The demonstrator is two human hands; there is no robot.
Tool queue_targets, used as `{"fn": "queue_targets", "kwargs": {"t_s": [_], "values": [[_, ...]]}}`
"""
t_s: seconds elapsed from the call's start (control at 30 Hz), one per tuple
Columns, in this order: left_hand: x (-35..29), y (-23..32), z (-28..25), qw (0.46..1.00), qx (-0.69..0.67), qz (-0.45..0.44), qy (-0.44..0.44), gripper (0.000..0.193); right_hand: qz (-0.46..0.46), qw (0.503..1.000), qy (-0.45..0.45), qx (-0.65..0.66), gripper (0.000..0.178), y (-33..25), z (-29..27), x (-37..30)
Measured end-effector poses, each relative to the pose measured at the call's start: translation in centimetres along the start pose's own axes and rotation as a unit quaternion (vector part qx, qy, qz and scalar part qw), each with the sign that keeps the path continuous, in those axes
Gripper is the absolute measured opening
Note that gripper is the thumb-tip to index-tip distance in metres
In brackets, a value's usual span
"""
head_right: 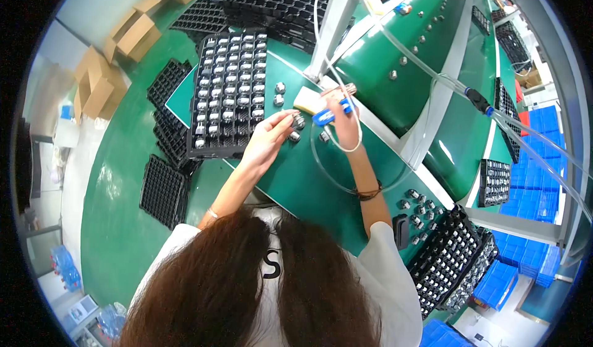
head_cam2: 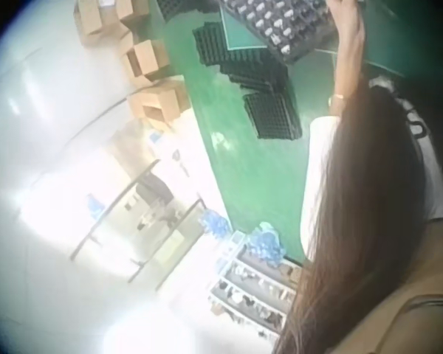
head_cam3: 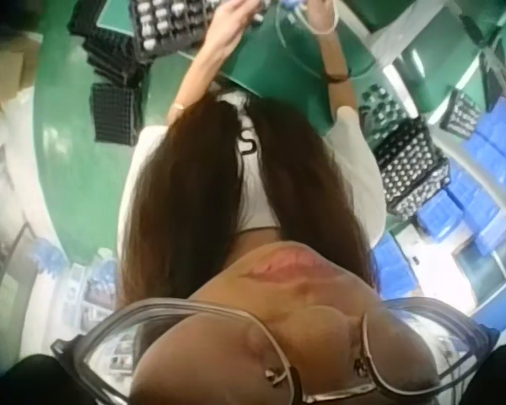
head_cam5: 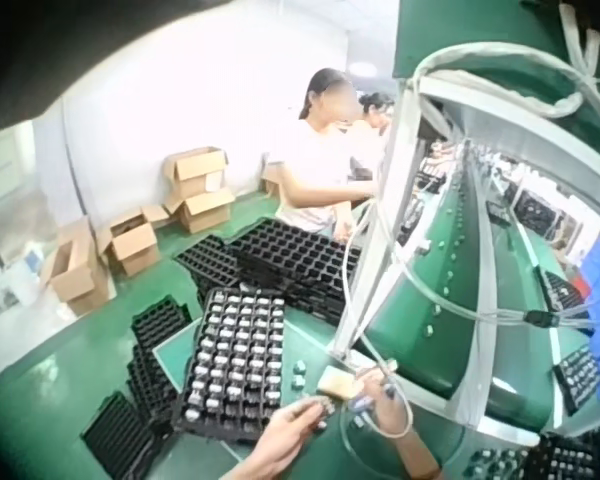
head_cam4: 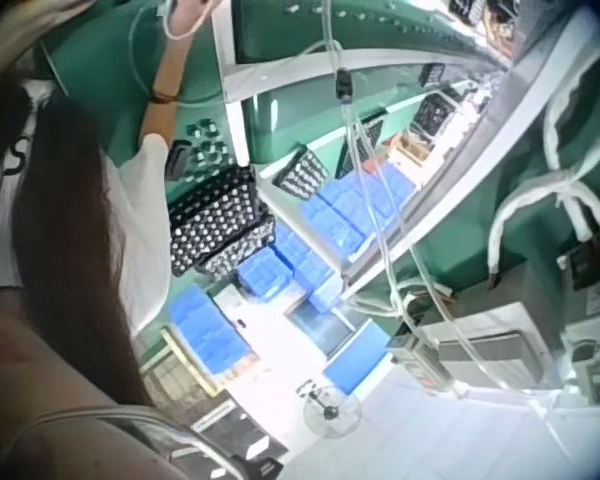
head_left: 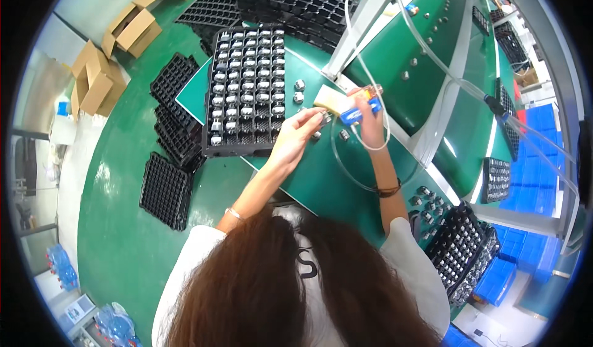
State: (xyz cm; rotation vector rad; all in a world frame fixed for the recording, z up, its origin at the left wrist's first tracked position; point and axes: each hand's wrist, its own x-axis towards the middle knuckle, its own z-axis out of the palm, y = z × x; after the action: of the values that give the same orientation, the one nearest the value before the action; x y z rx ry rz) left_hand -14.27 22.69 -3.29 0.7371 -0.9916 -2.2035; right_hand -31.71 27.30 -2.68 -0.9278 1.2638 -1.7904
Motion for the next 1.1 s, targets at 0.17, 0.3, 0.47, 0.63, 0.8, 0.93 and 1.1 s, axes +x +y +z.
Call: {"fn": "queue_targets", "kwargs": {"t_s": [0.17,0.3,0.47,0.63,0.8,0.93,1.1], "values": [[-0.7,-0.1,0.2,1.0,0.012,0.021,0.002,0.027,0.009,0.999,-0.041,-0.01,0.012,-0.1,2.6,-2.5],[-1.2,-0.1,0.0,0.999,0.031,0.018,-0.001,0.028,0.002,0.999,-0.038,0.003,0.011,0.1,3.1,-3.2],[-1.5,-0.2,-0.2,0.999,0.022,0.031,0.018,0.033,-0.003,0.999,-0.054,-0.002,0.01,0.4,3.3,-3.6],[-1.7,-0.2,-0.9,0.999,0.017,0.034,0.004,0.036,0.06,0.996,-0.073,0.006,0.009,0.6,3.5,-3.9],[-1.9,0.1,-2.1,0.998,0.049,0.039,0.018,0.038,0.015,0.988,-0.088,-0.122,0.018,1.5,3.2,-2.7],[-1.7,2.5,-5.0,0.914,0.33,0.183,0.146,0.03,-0.057,0.936,0.006,-0.349,0.014,0.9,0.9,-0.1],[-1.8,5.0,-9.5,0.697,0.619,0.299,0.203,0.022,-0.077,0.892,0.067,-0.44,0.022,2.3,0.1,0.1]]}}
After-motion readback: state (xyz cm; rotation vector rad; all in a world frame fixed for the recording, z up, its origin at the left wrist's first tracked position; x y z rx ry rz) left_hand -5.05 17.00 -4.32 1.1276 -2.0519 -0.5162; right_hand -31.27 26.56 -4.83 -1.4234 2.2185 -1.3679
